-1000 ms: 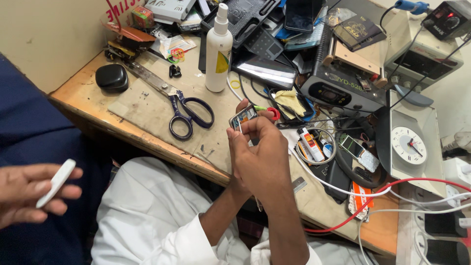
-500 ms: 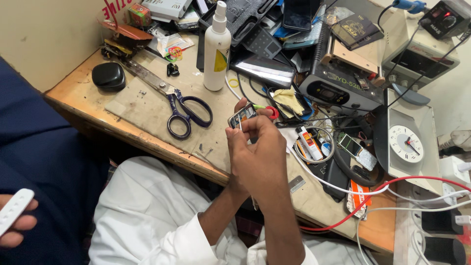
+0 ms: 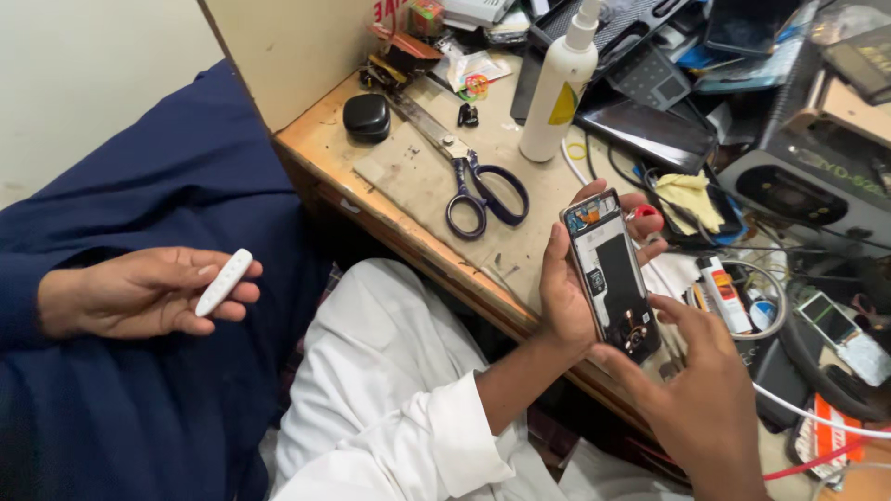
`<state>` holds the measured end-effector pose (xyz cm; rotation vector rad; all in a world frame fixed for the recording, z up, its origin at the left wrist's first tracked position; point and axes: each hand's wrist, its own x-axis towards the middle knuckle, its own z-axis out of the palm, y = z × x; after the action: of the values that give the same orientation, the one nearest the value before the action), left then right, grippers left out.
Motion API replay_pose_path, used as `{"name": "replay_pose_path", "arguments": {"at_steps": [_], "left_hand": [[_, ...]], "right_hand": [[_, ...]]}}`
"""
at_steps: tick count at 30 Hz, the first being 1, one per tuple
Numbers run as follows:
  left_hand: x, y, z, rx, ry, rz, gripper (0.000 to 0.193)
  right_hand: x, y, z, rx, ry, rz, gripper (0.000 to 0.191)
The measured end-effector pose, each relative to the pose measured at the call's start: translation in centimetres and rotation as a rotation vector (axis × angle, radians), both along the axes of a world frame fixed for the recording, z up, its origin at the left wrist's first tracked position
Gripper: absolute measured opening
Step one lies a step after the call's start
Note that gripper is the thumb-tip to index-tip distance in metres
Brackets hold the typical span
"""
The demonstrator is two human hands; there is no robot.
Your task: The person works at a cluttered repair bench on a disassembled smartphone, holding the phone body and using a thin metal pry tool to work along the edge of the device, prying at the frame and adjusting internal components while steadying the phone with the other hand.
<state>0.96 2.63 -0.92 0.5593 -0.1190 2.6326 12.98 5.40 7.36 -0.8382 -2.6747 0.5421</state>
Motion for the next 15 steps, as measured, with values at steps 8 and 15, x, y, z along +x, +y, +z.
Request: {"name": "replay_pose_path", "arguments": {"at_steps": [8,15], "left_hand": [[-1.4,-6.6,3.3,-0.122,0.032,-0.285,0.091],[-5.8,-14.6,4.5,-0.656,0.262,-0.713,0.090]], "right_hand": [[1.2,-0.6,0.8,0.100,0.142,0.195,0.060],[1.3,0.6,-0.3,0.069,0.158,0.239,0.049]]}}
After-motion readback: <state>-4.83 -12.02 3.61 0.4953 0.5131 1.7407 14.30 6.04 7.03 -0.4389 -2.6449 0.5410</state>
